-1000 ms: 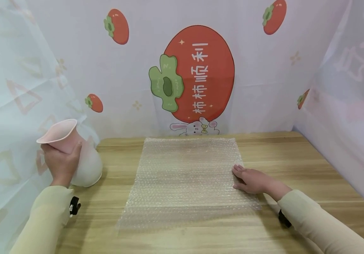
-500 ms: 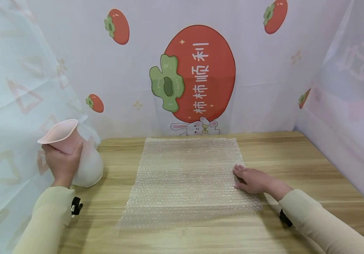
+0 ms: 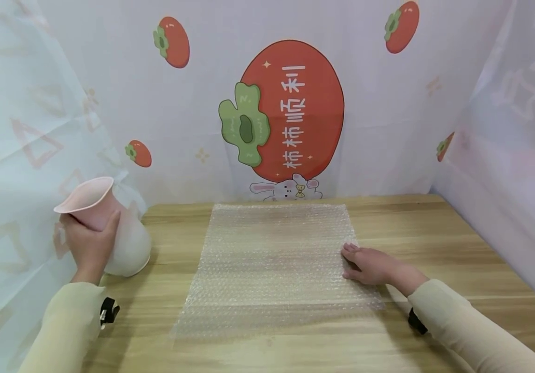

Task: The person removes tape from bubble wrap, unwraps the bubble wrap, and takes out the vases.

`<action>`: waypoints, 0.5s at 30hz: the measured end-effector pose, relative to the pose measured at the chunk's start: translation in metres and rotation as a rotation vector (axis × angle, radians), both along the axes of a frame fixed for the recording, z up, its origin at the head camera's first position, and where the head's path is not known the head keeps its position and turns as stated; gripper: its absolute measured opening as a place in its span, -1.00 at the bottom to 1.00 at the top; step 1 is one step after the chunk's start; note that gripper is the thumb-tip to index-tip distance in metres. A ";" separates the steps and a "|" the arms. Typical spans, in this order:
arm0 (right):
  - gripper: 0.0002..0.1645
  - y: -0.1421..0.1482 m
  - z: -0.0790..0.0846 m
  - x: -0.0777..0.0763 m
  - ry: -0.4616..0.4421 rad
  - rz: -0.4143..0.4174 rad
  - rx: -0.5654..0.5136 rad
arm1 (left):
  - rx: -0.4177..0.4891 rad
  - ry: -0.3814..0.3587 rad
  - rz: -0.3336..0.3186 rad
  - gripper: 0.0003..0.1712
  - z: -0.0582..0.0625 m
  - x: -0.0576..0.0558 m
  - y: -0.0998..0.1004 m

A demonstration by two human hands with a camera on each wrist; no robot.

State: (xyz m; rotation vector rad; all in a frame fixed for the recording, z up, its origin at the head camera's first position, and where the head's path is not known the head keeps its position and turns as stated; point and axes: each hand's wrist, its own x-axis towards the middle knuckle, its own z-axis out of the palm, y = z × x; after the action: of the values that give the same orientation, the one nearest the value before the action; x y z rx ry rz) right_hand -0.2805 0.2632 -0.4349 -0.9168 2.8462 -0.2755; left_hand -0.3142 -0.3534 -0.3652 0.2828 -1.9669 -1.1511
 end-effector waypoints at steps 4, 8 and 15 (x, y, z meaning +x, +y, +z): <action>-0.20 -0.002 0.000 0.000 0.000 -0.002 -0.008 | 0.000 0.052 0.019 0.00 -0.005 0.005 0.001; -0.21 -0.003 0.002 0.001 0.001 -0.005 -0.009 | 0.001 0.086 0.055 -0.03 -0.007 0.008 0.003; -0.21 -0.001 0.003 0.001 0.010 -0.008 -0.011 | 0.024 0.047 0.136 -0.08 -0.009 0.017 0.009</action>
State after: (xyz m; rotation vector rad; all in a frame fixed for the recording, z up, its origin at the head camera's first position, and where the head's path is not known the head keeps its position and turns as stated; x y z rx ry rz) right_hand -0.2793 0.2620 -0.4319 -0.9109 2.8610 -0.2885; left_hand -0.2977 -0.3441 -0.3738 0.3922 -1.8640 -1.0841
